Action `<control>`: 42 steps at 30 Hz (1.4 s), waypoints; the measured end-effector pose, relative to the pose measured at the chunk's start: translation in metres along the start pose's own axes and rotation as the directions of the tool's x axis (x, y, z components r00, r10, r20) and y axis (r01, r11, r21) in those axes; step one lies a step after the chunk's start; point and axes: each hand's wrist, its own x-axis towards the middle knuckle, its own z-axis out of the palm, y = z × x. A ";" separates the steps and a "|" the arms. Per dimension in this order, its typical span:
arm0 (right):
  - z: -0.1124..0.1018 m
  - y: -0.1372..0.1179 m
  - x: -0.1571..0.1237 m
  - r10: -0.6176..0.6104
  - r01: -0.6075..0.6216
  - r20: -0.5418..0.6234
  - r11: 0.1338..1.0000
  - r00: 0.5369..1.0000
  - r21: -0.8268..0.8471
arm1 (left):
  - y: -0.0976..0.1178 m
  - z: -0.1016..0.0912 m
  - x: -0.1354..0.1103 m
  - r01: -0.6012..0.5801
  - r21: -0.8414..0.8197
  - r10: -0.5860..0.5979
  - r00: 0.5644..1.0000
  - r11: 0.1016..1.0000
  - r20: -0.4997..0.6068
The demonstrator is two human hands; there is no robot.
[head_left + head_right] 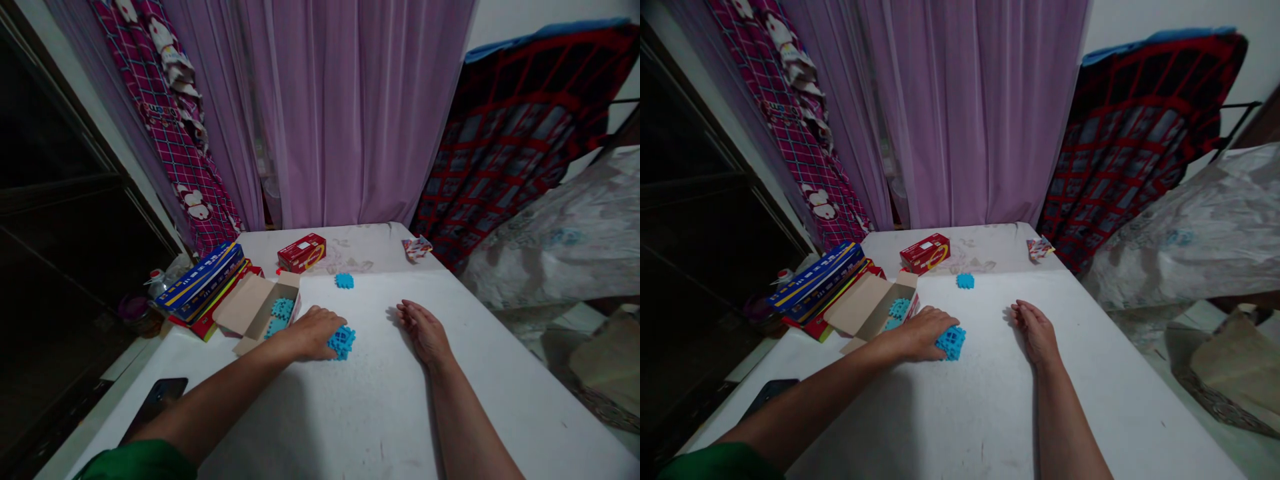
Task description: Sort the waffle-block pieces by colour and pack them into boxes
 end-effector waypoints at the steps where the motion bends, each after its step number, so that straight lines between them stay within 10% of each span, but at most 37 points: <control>1: 0.000 0.000 0.000 0.005 -0.004 0.001 1.000 1.000 -0.001 | -0.002 -0.003 -0.003 0.017 -0.025 -0.017 1.000 1.000 -0.025; 10: -0.003 0.003 0.002 0.006 -0.005 0.003 1.000 1.000 -0.017 | -0.055 -0.065 -0.074 0.226 -0.054 -0.230 0.970 0.973 -0.083; 23: -0.011 0.010 0.007 -0.026 0.027 0.017 0.998 1.000 -0.057 | -0.083 -0.040 -0.093 0.349 0.048 -0.349 0.937 0.936 -0.016; 34: -0.005 0.004 0.001 -0.008 0.008 -0.001 0.999 1.000 -0.053 | -0.030 -0.048 -0.075 0.183 0.001 -0.181 0.970 0.983 -0.163; 42: -0.003 0.003 0.000 -0.027 0.028 0.014 0.998 1.000 -0.062 | 0.014 0.004 0.002 0.118 0.024 -0.119 0.991 0.993 0.060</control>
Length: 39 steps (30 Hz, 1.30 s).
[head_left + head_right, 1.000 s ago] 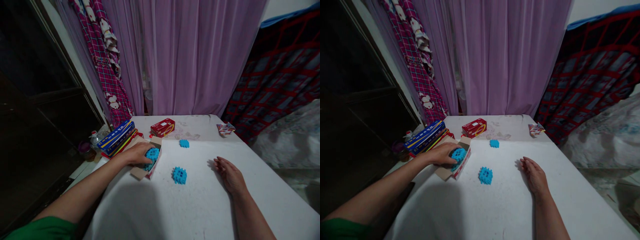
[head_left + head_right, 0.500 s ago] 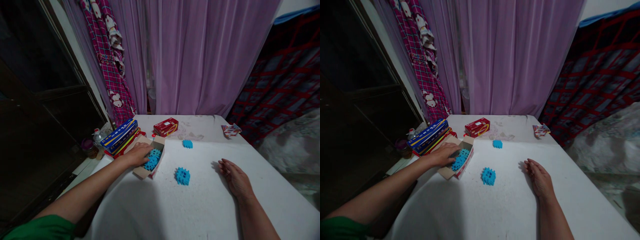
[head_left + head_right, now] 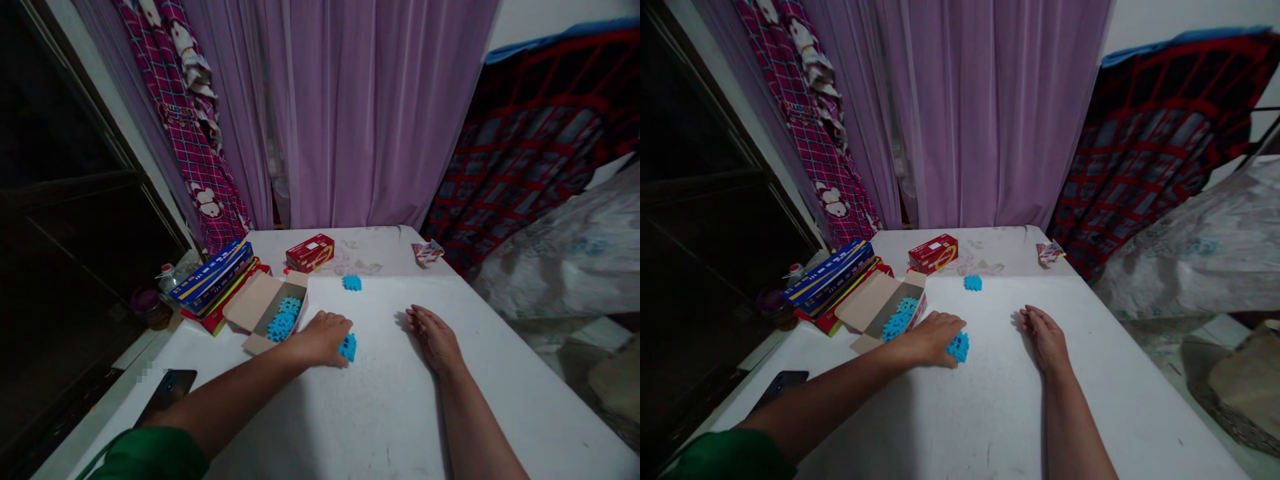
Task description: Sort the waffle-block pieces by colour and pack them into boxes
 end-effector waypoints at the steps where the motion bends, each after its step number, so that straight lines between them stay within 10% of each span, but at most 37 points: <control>1: 0.000 0.000 0.000 -0.002 0.002 0.003 1.000 1.000 0.000 | 0.001 0.007 0.005 0.012 0.009 -0.012 1.000 1.000 0.027; 9: -0.002 0.002 0.002 -0.007 0.007 0.014 1.000 1.000 0.008 | 0.001 0.027 0.009 -0.002 -0.049 0.003 1.000 0.999 0.025; 14: -0.005 0.005 0.005 -0.020 0.020 0.017 1.000 1.000 -0.013 | -0.012 -0.018 -0.017 0.046 -0.115 -0.060 0.991 0.992 -0.123; 20: -0.003 0.004 0.003 -0.018 0.018 0.007 1.000 1.000 -0.017 | -0.082 -0.064 -0.046 0.238 0.004 -0.233 0.952 0.971 -0.201; 27: -0.005 0.003 0.004 0.005 -0.005 0.020 1.000 1.000 -0.020 | -0.121 -0.043 -0.031 0.296 0.034 -0.289 0.947 0.955 -0.141; 39: -0.001 0.001 0.002 0.023 -0.023 -0.019 1.000 1.000 -0.001 | -0.115 -0.044 -0.067 0.237 -0.049 -0.242 0.959 0.970 -0.148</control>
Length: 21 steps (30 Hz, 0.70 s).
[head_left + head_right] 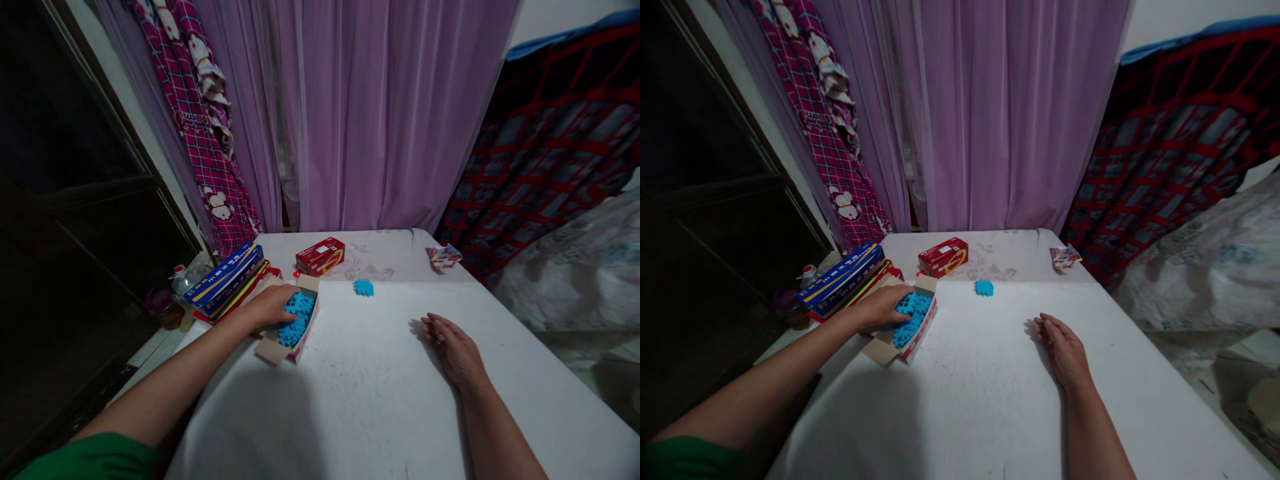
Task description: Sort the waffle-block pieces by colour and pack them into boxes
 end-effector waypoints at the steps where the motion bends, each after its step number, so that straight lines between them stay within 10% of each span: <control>1: 0.000 0.000 0.000 -0.006 0.006 -0.003 1.000 1.000 -0.004 | 0.001 0.003 -0.002 -0.012 -0.001 0.012 1.000 1.000 0.020; 13: -0.002 0.003 0.001 -0.018 0.018 0.001 1.000 1.000 -0.007 | 0.004 -0.004 -0.007 -0.067 0.081 0.066 0.998 0.994 0.019; 21: 0.002 -0.001 -0.001 0.003 -0.003 0.017 1.000 1.000 0.023 | 0.058 0.001 0.093 -0.231 0.107 0.237 0.970 0.967 -0.054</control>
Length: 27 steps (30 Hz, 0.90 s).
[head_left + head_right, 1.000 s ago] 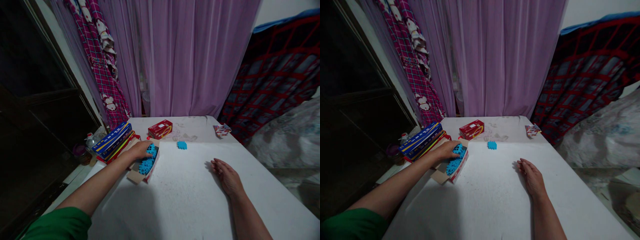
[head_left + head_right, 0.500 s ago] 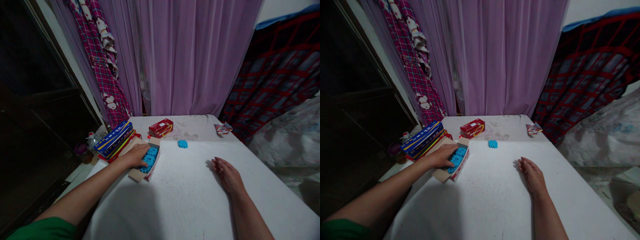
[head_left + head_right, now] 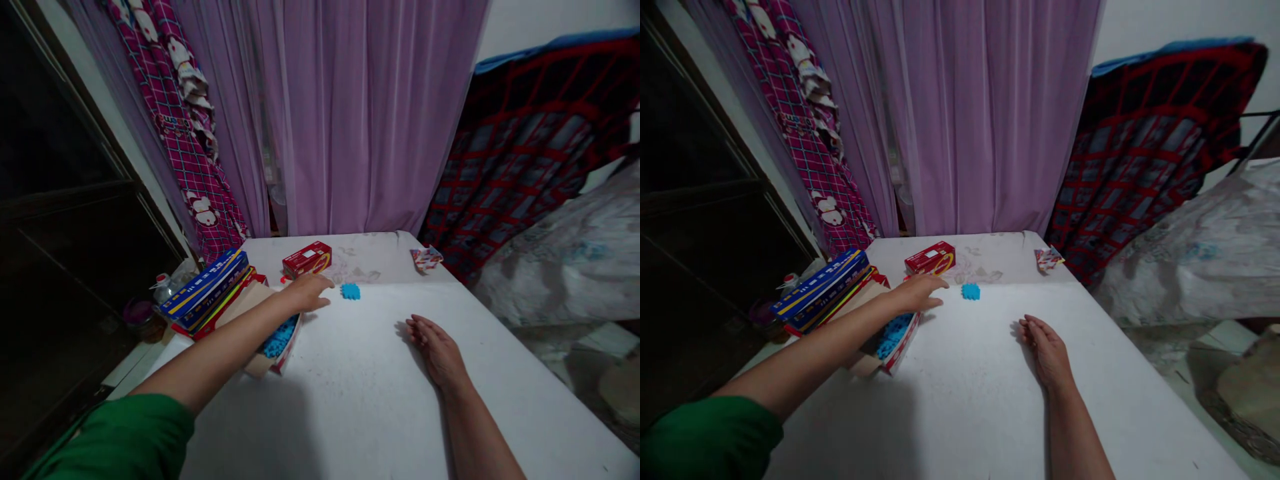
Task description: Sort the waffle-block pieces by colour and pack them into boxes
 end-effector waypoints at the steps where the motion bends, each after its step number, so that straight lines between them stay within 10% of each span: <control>1: 0.001 -0.001 0.000 0.006 -0.006 -0.001 1.000 1.000 0.009 | 0.005 0.005 0.019 0.001 -0.008 -0.001 1.000 1.000 0.031; 7: 0.002 -0.001 0.001 0.003 -0.003 -0.007 0.999 1.000 0.047 | 0.015 0.045 0.105 0.167 -0.035 -0.159 0.972 0.985 0.172; 15: 0.002 -0.001 0.003 -0.008 0.009 -0.024 0.999 1.000 0.049 | 0.014 0.067 0.124 0.138 0.001 -0.134 0.963 0.990 0.232; 21: 0.001 -0.003 0.002 0.011 -0.010 -0.017 0.999 1.000 0.035 | 0.017 0.036 0.087 0.095 -0.005 -0.091 0.968 0.995 0.233; 27: -0.001 0.002 0.004 0.002 -0.002 -0.012 1.000 1.000 -0.005 | -0.022 -0.029 -0.018 0.064 -0.049 -0.060 0.995 0.997 0.075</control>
